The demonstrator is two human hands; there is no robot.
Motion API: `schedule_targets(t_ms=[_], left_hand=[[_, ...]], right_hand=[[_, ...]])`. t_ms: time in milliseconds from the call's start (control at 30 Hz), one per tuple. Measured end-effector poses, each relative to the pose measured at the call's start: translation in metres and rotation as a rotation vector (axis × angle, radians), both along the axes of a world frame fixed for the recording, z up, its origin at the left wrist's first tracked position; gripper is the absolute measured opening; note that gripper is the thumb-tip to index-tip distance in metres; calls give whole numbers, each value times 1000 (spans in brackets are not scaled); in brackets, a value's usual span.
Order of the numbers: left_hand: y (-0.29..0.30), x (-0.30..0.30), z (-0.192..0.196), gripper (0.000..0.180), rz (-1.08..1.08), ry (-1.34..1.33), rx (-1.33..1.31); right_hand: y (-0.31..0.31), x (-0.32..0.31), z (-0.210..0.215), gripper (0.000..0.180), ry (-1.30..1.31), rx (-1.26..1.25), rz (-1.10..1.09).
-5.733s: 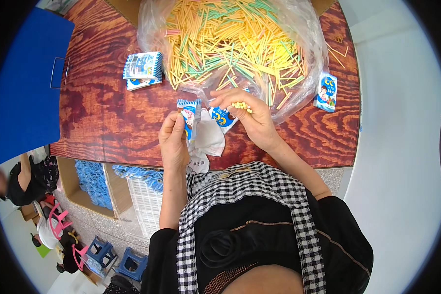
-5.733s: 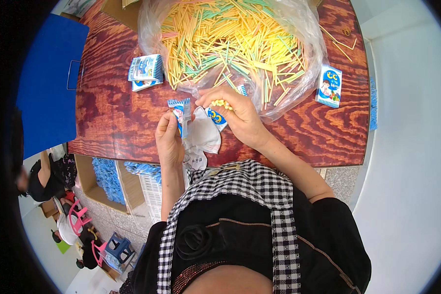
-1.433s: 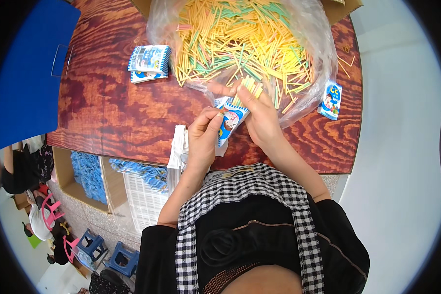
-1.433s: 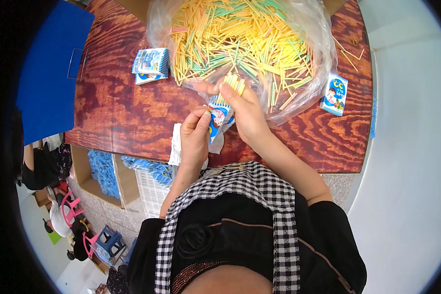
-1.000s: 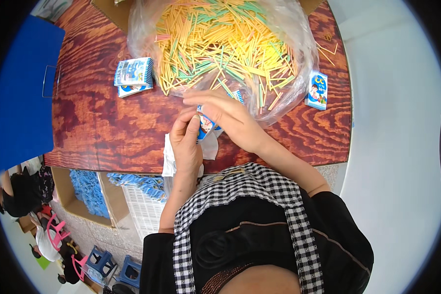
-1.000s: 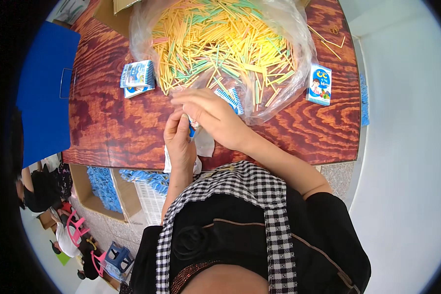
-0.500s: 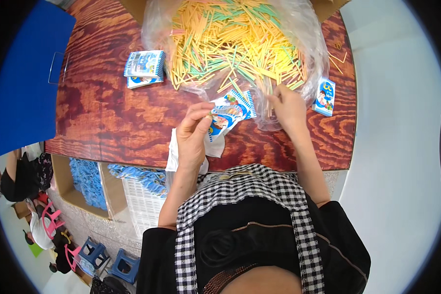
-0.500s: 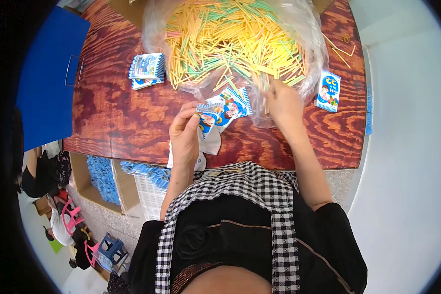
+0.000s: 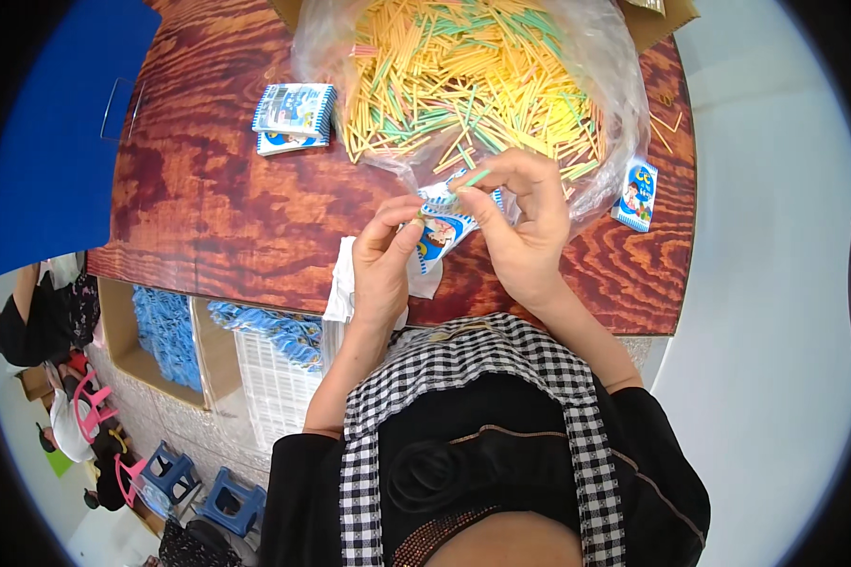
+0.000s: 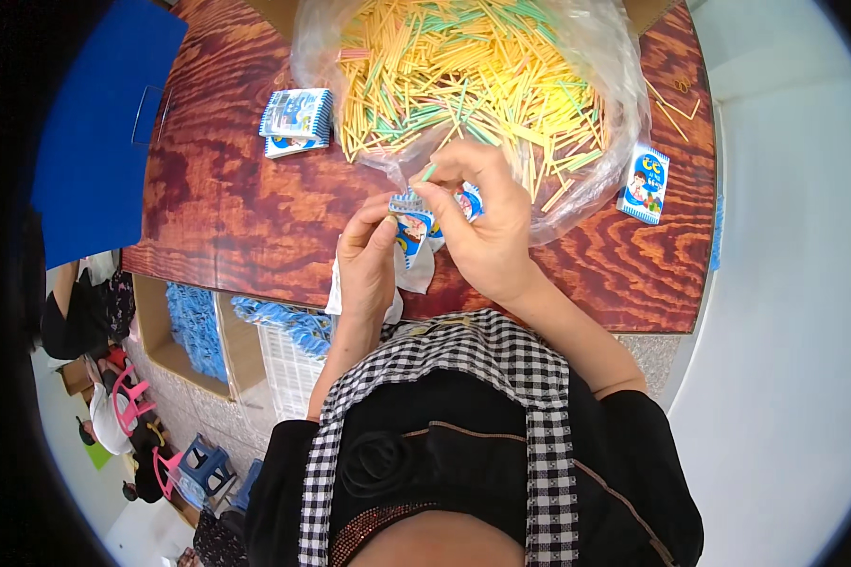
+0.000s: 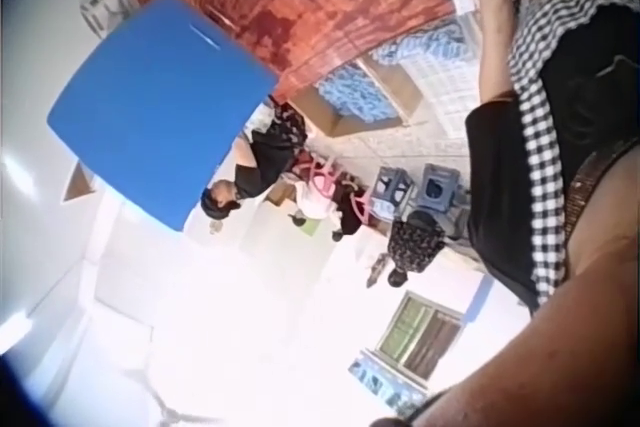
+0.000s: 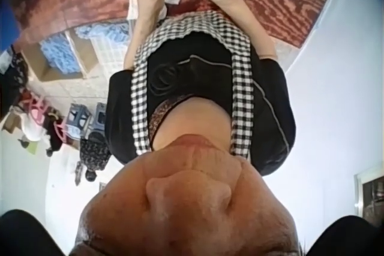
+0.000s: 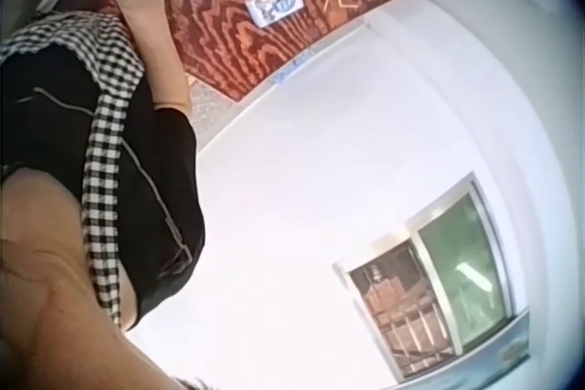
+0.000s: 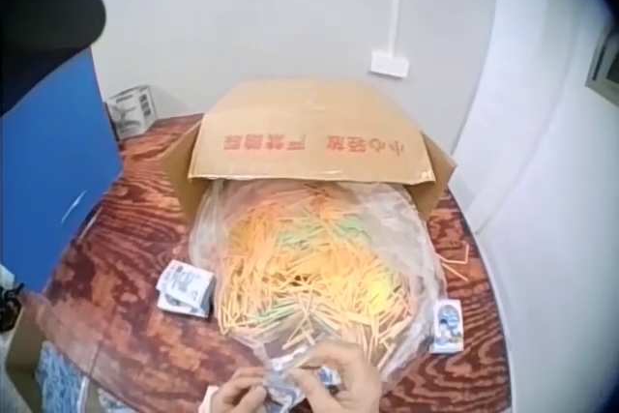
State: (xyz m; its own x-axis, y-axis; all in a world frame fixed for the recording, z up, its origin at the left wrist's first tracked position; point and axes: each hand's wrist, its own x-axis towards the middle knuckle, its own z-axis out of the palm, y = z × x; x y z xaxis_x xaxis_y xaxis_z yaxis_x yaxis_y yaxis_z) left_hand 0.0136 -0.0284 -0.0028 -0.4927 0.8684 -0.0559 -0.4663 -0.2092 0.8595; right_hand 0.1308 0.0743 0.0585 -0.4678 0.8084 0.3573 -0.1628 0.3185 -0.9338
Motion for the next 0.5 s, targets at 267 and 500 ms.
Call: schedule_targets(t_ms=[267,500], left_hand=[[-5,-2,-1,16,54,-110,-39],[-9,-18,8,18,-31,180,-155]], right_hand=[[9,-4,7,7,-340,379,13],[20,-13,12,8,-362,461,102]])
